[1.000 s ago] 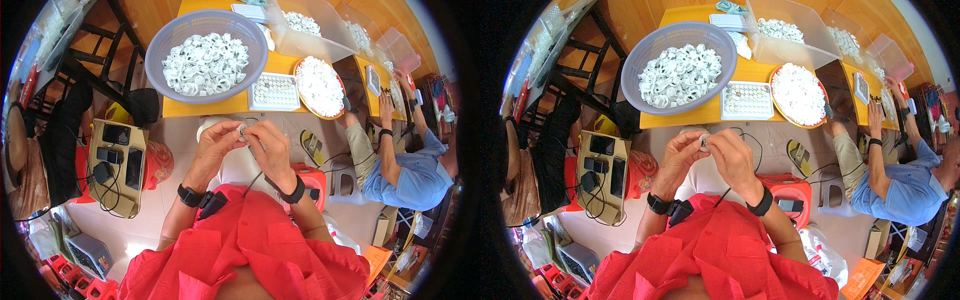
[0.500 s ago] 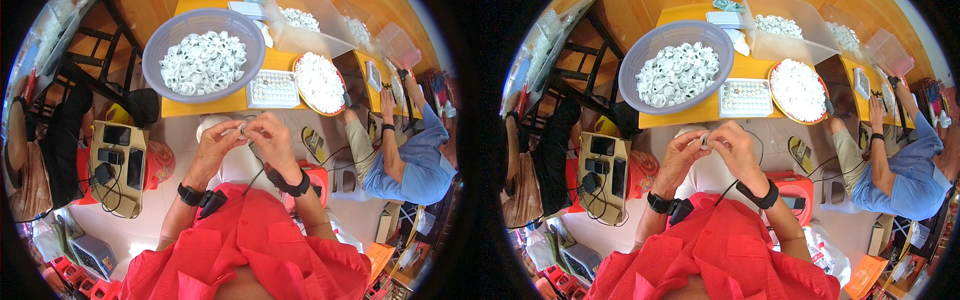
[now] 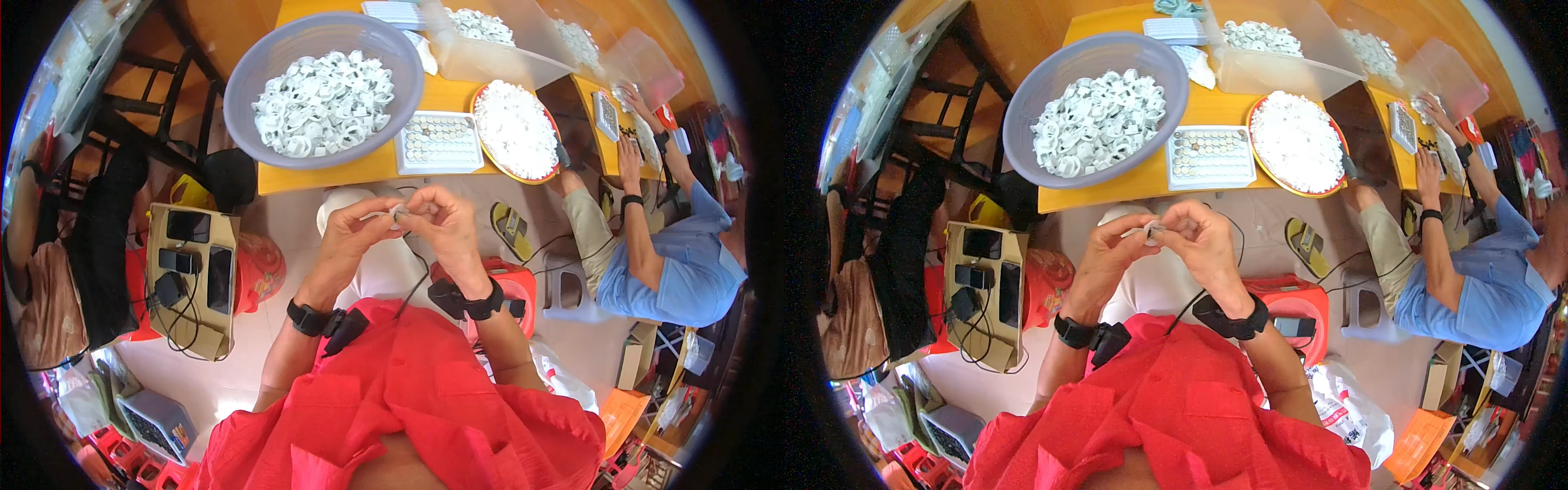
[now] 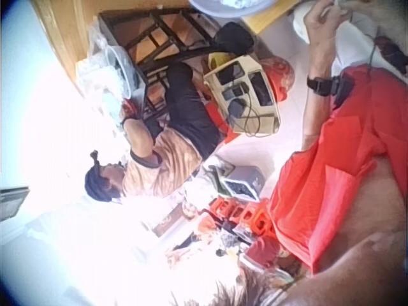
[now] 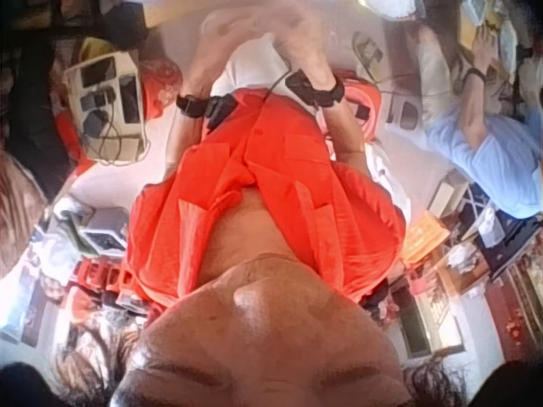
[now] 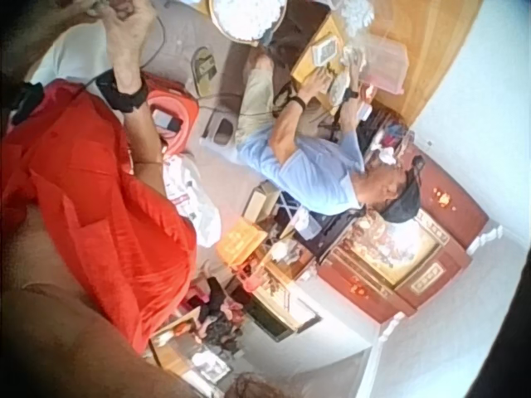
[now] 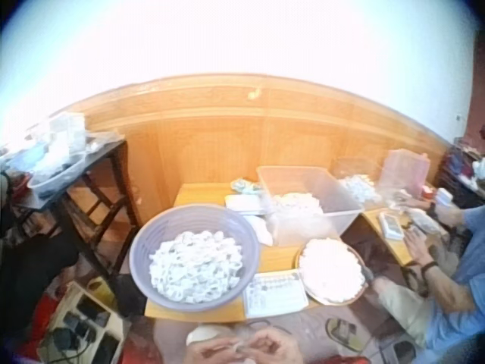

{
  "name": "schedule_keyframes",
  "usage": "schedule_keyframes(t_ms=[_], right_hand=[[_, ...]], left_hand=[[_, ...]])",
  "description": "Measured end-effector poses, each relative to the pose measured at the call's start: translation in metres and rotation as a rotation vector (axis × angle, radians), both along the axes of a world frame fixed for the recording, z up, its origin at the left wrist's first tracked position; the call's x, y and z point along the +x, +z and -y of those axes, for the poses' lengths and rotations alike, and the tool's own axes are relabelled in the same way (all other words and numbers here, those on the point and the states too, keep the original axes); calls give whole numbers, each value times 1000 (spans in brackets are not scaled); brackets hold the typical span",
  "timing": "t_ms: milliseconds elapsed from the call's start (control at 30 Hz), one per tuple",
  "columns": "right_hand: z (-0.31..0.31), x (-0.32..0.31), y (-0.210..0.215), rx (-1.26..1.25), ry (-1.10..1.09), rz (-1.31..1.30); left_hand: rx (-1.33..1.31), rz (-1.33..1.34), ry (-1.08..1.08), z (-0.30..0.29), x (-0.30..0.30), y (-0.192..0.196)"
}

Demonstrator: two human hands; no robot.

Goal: The person picks up a white plastic base and a metal battery, fits the battery into the base, and then presses a white plastic cover onto the assembly. They repeat this process, assembling the components one at a time and occasionally reaching into a large bowl for more plastic bases.

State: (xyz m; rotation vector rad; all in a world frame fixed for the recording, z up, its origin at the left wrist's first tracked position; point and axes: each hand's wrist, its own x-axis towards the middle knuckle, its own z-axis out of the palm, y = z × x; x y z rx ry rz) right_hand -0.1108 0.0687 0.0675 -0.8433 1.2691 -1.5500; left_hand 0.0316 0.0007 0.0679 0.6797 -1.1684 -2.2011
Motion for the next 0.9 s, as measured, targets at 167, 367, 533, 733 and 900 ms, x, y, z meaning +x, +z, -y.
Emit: schedule_keyframes(t_ms=[167, 367, 533, 733, 900], right_hand=[[0, 0, 13, 14, 44, 85], [-3, -3, 5, 42, 21, 106], [-4, -1, 5, 5, -8, 169], [-6, 0, 9, 11, -50, -1], [-6, 8, -1, -42, -78, 108]], left_hand=[[100, -41, -5, 0, 6, -3], [52, -36, -64, 1, 0, -4], [145, -109, -29, -3, -2, 0], [204, -59, -19, -3, -7, -6], [112, -6, -33, -4, -4, -1]])
